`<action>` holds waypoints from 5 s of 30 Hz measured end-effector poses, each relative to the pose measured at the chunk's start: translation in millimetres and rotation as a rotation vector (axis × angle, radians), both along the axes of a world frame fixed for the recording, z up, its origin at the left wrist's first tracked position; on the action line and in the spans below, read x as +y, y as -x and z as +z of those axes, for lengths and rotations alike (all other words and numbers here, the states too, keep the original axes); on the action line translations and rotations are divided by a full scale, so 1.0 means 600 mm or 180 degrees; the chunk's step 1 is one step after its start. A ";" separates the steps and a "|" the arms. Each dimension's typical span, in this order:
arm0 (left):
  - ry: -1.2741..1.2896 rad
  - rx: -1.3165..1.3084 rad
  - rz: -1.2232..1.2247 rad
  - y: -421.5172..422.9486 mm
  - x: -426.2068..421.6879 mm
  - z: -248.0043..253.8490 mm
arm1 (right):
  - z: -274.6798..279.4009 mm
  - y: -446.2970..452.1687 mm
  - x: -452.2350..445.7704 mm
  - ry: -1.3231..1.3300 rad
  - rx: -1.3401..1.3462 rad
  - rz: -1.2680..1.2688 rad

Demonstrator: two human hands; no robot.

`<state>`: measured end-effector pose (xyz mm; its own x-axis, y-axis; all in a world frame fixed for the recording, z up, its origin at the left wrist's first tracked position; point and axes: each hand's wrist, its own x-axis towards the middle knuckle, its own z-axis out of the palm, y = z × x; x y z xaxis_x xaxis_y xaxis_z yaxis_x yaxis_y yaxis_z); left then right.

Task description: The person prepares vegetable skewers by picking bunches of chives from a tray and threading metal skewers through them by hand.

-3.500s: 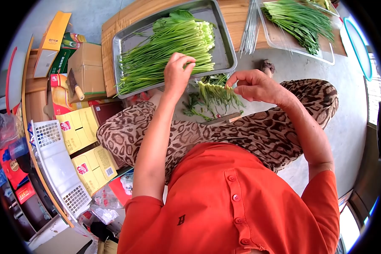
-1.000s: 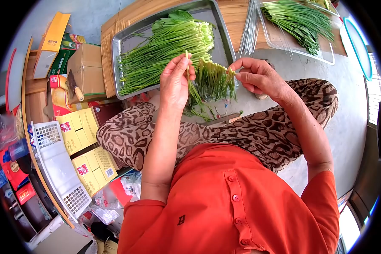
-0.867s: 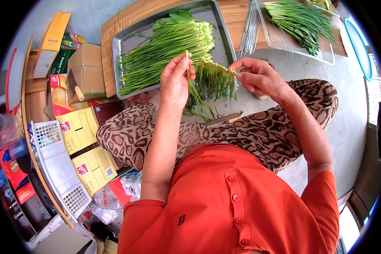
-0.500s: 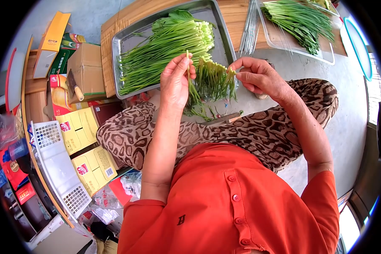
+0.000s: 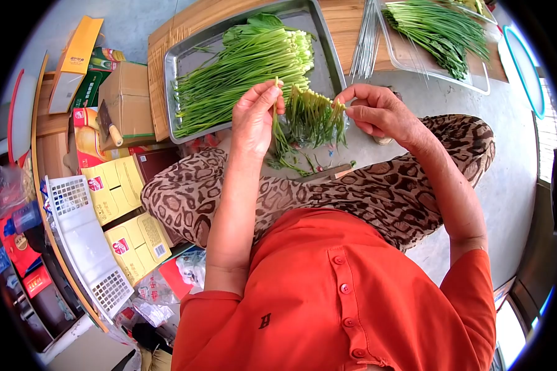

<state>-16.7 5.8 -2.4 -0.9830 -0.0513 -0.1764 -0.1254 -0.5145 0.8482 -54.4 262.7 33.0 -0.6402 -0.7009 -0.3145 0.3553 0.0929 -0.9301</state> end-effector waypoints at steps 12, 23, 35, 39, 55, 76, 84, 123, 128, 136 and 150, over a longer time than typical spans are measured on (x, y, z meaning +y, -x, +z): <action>0.0897 0.0074 -0.0045 -0.008 0.008 -0.016 | -0.004 0.000 0.002 0.0037 -0.0047 0.0034; 0.4010 0.0932 0.0204 0.043 -0.035 -0.059 | -0.004 -0.006 -0.004 -0.0103 0.0090 0.0364; 0.5133 0.1474 0.0201 0.083 -0.005 -0.083 | 0.010 -0.006 0.000 -0.0159 -0.0056 0.0355; 0.5313 0.1735 0.0279 0.092 -0.012 -0.084 | 0.003 -0.007 -0.005 -0.0170 0.0093 0.0350; 0.3833 0.1432 0.1034 0.108 -0.113 0.019 | -0.003 -0.005 -0.008 -0.0132 0.0140 0.0383; 0.5346 0.1605 0.0224 0.101 -0.043 -0.073 | -0.002 -0.004 -0.005 -0.0168 0.0100 0.0322; 0.2383 0.0840 0.0356 0.074 -0.030 0.029 | 0.007 0.001 0.002 -0.0041 -0.0086 0.0215; -0.0393 -0.0071 -0.0040 0.005 0.011 0.001 | 0.007 0.001 0.000 0.0055 -0.0034 -0.0108; -0.0384 -0.0081 -0.0018 0.004 0.012 0.003 | 0.006 0.002 0.000 0.0031 -0.0022 -0.0101; -0.0361 -0.0076 -0.0022 0.005 0.011 0.004 | 0.003 0.002 -0.001 0.0041 -0.0011 -0.0093; -0.0232 0.0009 0.0038 0.006 0.007 0.002 | -0.002 0.003 0.001 0.0040 0.0025 -0.0068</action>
<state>-20.2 10.1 -1.3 -0.9828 -0.0502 -0.1775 -0.1166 -0.5764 0.8088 -56.3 263.5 32.0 -0.6575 -0.6909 -0.3006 0.3497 0.0737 -0.9340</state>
